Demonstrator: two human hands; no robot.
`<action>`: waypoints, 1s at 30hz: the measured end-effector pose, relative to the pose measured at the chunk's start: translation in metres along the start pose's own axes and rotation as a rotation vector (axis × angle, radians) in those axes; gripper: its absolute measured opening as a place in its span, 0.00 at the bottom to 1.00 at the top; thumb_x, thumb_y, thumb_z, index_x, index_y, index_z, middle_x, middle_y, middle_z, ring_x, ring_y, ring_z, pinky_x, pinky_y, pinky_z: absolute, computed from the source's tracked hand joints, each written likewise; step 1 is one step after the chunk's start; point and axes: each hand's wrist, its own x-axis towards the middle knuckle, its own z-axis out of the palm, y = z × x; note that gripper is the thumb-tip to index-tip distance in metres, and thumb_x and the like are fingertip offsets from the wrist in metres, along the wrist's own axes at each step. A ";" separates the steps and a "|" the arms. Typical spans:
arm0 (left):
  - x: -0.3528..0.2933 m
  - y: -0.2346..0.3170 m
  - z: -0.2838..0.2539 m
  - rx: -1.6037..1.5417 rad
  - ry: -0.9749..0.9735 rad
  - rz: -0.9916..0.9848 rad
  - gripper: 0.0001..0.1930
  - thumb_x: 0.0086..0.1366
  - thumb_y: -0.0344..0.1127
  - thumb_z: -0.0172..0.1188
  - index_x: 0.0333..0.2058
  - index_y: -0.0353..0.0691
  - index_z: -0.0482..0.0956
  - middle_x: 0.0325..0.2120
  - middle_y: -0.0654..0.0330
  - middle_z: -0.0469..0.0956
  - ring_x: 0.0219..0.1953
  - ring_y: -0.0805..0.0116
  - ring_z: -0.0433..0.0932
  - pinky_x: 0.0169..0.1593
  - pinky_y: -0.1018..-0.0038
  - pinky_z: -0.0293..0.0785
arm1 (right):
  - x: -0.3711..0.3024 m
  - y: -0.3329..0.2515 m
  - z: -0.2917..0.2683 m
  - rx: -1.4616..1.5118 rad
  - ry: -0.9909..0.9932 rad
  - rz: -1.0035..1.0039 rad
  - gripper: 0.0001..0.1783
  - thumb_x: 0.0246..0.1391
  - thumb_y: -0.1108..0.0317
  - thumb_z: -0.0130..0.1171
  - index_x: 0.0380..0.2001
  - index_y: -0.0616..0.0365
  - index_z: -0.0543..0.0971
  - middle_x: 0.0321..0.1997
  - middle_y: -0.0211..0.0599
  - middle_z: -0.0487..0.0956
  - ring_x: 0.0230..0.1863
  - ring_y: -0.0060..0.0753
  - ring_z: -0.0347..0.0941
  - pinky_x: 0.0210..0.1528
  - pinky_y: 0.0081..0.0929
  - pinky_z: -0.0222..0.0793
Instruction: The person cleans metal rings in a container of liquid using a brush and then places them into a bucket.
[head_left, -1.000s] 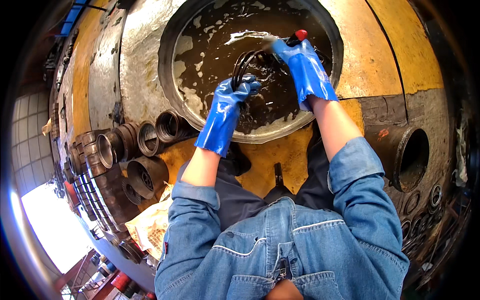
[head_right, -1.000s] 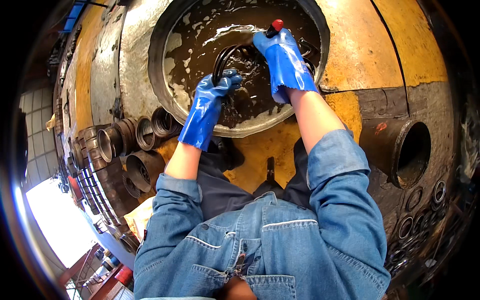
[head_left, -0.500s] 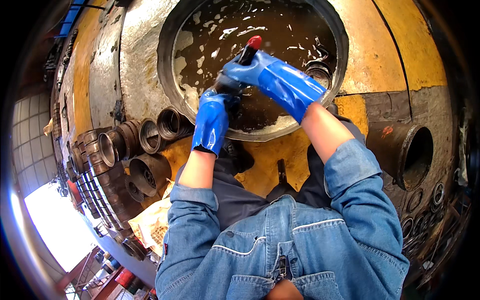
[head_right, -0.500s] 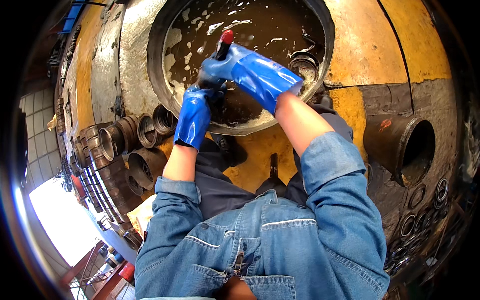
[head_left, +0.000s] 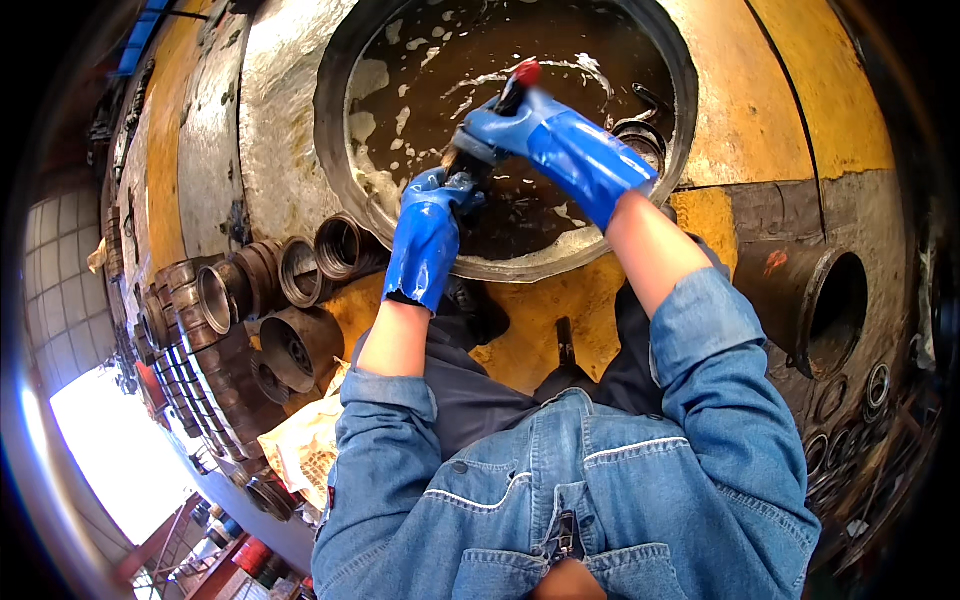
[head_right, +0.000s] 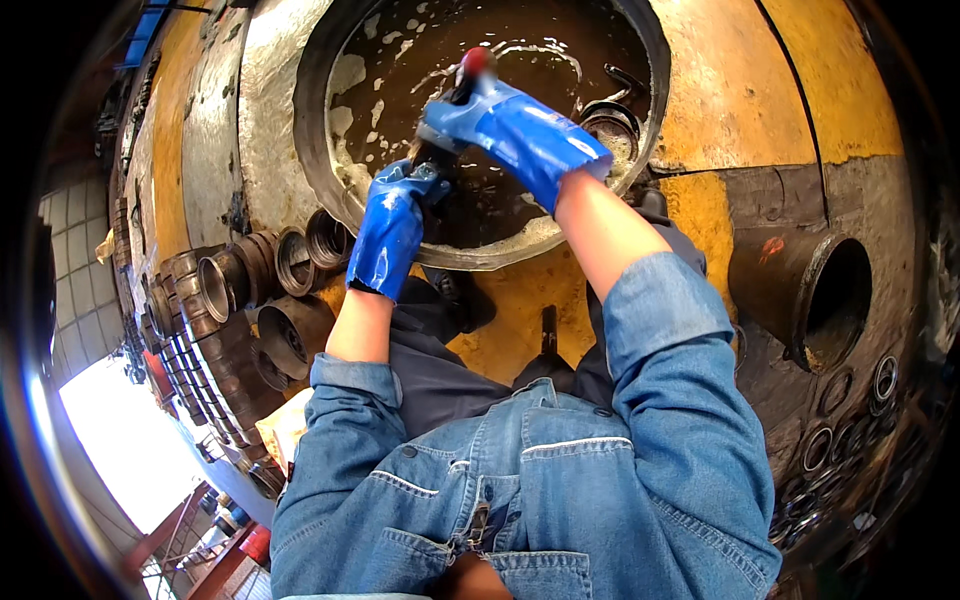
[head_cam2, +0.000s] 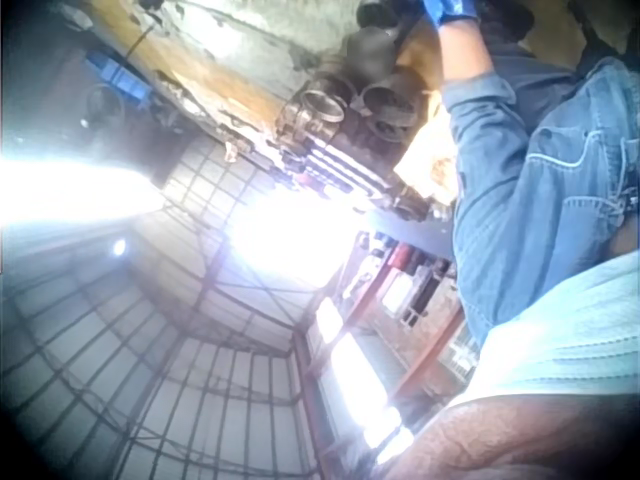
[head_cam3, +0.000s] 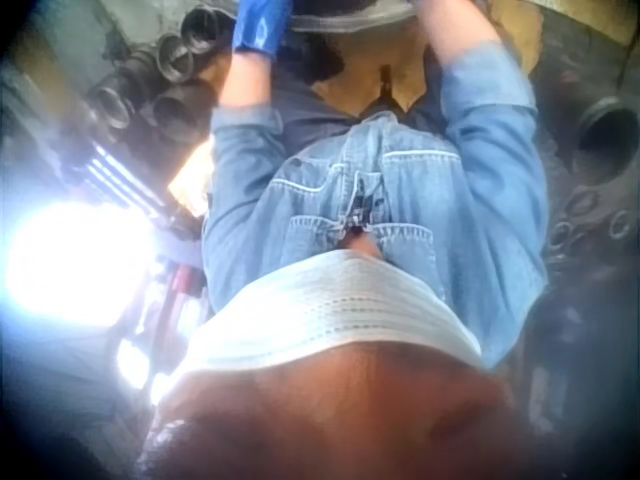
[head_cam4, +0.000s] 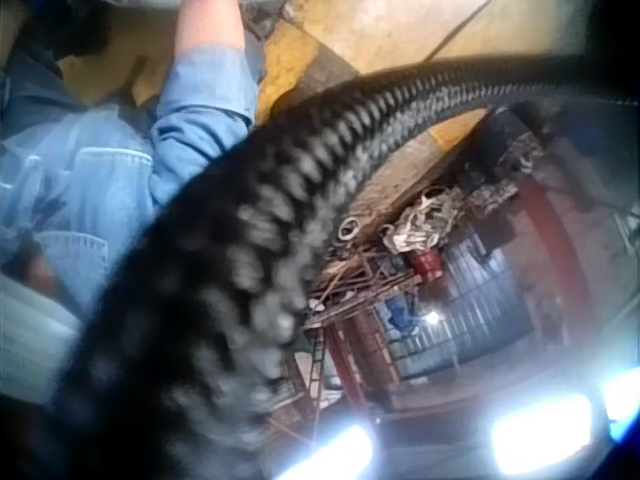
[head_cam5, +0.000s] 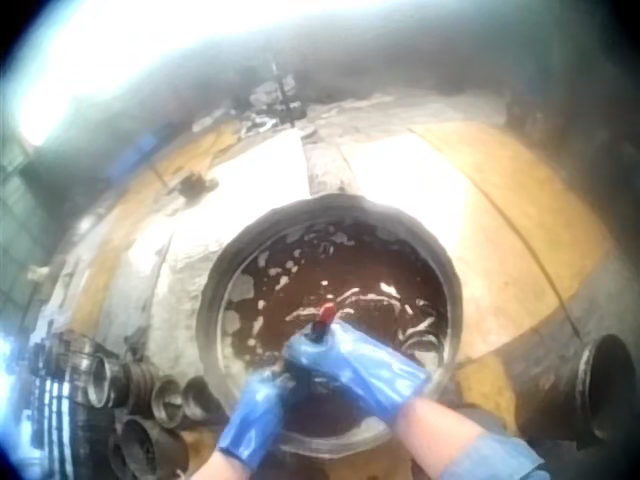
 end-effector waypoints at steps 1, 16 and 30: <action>-0.002 0.000 -0.003 -0.014 -0.039 0.017 0.14 0.66 0.22 0.57 0.49 0.27 0.80 0.41 0.52 0.84 0.40 0.66 0.84 0.46 0.74 0.80 | -0.006 0.002 -0.002 0.044 0.030 -0.006 0.23 0.55 0.46 0.61 0.39 0.55 0.87 0.37 0.42 0.87 0.41 0.39 0.82 0.51 0.33 0.75; 0.010 0.008 0.025 -0.001 -0.198 -0.006 0.19 0.74 0.35 0.61 0.55 0.26 0.78 0.45 0.50 0.85 0.38 0.68 0.84 0.45 0.73 0.82 | -0.096 -0.026 -0.042 0.121 0.580 -0.016 0.25 0.53 0.49 0.61 0.34 0.66 0.81 0.29 0.46 0.81 0.32 0.41 0.76 0.43 0.39 0.73; 0.000 -0.003 -0.001 0.068 -0.020 0.026 0.16 0.75 0.34 0.56 0.52 0.25 0.78 0.42 0.50 0.84 0.40 0.64 0.84 0.47 0.71 0.81 | -0.052 -0.007 -0.023 0.415 -0.013 -0.181 0.25 0.59 0.50 0.67 0.50 0.59 0.85 0.45 0.35 0.85 0.46 0.27 0.78 0.54 0.26 0.71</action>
